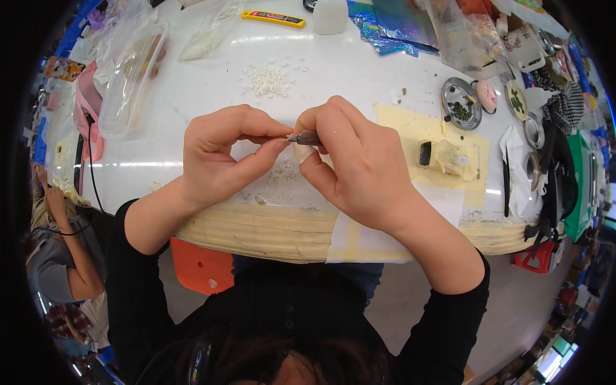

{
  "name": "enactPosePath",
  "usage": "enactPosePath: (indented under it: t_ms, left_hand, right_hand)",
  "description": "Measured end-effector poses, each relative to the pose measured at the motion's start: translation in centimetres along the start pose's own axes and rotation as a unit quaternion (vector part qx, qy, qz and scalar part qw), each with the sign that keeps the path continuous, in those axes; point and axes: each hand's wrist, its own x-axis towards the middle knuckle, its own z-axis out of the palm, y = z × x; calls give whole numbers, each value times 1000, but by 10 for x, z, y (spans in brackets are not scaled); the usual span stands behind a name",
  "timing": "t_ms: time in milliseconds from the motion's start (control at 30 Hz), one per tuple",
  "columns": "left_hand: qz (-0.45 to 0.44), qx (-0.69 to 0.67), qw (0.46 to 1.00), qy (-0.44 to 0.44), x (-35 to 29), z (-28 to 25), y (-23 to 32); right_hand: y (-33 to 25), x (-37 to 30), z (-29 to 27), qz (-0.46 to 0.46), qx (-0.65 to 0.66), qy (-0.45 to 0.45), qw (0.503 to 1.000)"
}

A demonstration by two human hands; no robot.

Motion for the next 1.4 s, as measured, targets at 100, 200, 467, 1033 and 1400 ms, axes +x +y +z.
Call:
enactPosePath:
  t_ms: [100,200,467,1033,1400]
  left_hand:
    - [1,20,1000,-12,2,-3,2]
    - [25,37,999,-10,4,-3,2]
    - [75,35,997,8,4,-4,1]
    - [110,50,993,-13,5,-6,0]
    - [116,60,991,-15,5,-6,0]
  right_hand:
    - [1,0,-3,-19,-31,-10,999]
    - [-1,1,-5,-18,-25,-2,1000]
    - [-6,3,-8,32,-51,-46,997]
    - [-4,1,-7,41,-58,-72,995]
    - [-3,0,-6,35,-54,-68,996]
